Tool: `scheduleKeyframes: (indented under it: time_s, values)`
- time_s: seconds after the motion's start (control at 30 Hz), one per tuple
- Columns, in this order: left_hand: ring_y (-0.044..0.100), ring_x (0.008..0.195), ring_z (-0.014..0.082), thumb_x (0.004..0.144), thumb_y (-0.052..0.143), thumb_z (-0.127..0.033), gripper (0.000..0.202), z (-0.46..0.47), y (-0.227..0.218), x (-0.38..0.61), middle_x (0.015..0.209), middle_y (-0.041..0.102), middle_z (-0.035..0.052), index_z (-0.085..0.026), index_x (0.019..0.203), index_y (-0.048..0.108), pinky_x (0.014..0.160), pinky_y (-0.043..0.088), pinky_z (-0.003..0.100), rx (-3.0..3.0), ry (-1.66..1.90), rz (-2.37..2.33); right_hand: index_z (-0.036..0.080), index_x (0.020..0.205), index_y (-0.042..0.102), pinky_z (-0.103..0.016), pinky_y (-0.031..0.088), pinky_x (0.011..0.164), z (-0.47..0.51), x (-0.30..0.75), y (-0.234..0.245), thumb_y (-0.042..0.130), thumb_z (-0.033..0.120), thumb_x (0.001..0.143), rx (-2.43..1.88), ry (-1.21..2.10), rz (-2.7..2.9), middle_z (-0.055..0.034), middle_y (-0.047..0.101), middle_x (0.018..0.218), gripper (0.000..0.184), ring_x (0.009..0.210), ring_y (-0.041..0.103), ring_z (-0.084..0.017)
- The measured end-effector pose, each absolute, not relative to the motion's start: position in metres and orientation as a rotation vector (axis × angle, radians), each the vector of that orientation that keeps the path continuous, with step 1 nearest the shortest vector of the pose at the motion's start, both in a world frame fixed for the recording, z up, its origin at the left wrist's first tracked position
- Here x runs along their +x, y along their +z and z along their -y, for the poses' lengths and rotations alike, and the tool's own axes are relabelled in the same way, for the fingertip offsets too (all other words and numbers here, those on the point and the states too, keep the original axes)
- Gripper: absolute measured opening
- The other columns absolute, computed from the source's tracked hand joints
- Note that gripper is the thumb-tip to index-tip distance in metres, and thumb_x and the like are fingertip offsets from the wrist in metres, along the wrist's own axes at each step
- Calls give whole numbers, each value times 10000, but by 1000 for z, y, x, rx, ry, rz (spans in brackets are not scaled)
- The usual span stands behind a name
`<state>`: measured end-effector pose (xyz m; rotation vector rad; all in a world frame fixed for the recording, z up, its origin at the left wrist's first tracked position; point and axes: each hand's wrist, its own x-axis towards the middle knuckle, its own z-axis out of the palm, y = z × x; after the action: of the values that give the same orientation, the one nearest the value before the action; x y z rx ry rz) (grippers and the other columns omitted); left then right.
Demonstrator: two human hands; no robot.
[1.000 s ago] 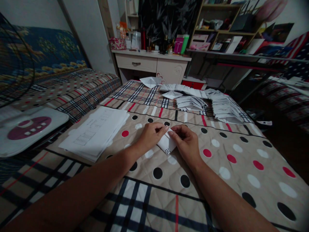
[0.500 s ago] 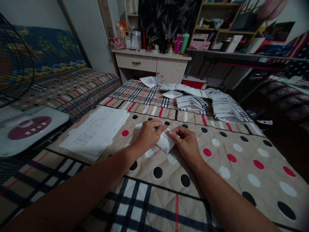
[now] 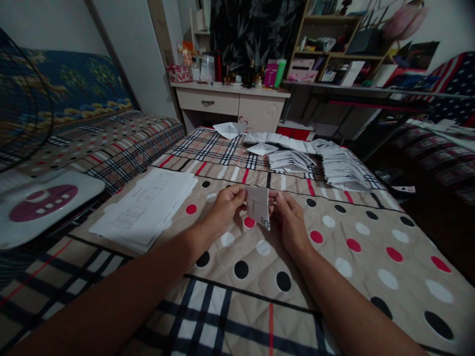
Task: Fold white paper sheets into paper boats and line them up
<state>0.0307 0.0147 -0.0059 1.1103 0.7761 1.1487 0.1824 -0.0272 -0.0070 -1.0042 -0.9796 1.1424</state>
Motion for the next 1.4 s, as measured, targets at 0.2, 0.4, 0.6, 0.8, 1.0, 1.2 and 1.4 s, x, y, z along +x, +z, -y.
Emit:
scheduleKeyframes:
  time_s: [0.2, 0.4, 0.6, 0.8, 1.0, 1.2, 1.4]
  values:
    - [625, 666, 105, 683, 758, -261, 186, -11, 3, 31, 799, 694, 23, -155, 826, 702, 622, 504, 205, 991, 1108, -621, 212, 955, 697, -257, 481, 538, 27, 181, -4, 654, 509, 823, -935, 1363, 988, -24, 704, 797, 327, 574, 601, -140]
    - [595, 582, 118, 597, 680, -156, 212, -13, 4, 30, 717, 700, 27, -140, 806, 712, 565, 473, 222, 884, 1026, -695, 207, 955, 695, -233, 489, 559, 27, 183, -3, 821, 326, 676, -866, 1448, 944, -9, 713, 803, 329, 614, 610, -125]
    - [616, 636, 135, 608, 630, -164, 60, -19, 3, 25, 715, 684, 40, -132, 656, 648, 622, 499, 245, 927, 1075, -738, 188, 904, 665, -250, 493, 573, 24, 185, -5, 847, 271, 617, -994, 1174, 854, -13, 715, 808, 350, 642, 619, -134]
    - [662, 771, 165, 724, 728, -327, 378, -13, 4, 27, 963, 690, 83, -142, 1040, 635, 647, 535, 268, 1298, 1030, -805, 186, 863, 628, -239, 433, 552, 20, 190, -9, 807, 279, 656, -1169, 768, 892, 20, 637, 754, 289, 616, 542, -111]
    - [657, 961, 196, 690, 762, -198, 505, -10, -11, 36, 1149, 663, 104, -180, 1164, 587, 755, 544, 285, 1600, 1084, -878, 188, 828, 592, -250, 439, 576, 22, 187, -6, 791, 260, 653, -1146, 812, 952, 23, 614, 732, 275, 640, 558, -127]
    - [639, 904, 174, 644, 739, -121, 497, -12, -14, 36, 1097, 652, 88, -158, 1112, 577, 722, 509, 252, 1528, 1097, -853, 199, 908, 591, -273, 476, 635, 23, 184, -5, 801, 270, 652, -1116, 947, 994, 0, 666, 802, 339, 712, 618, -157]
    - [594, 797, 131, 643, 702, -102, 479, -8, -6, 35, 1008, 632, 24, -187, 1094, 567, 676, 472, 221, 1405, 1063, -834, 206, 917, 603, -241, 454, 590, 22, 185, -9, 783, 299, 695, -1048, 1038, 980, 19, 665, 737, 301, 638, 590, -126]
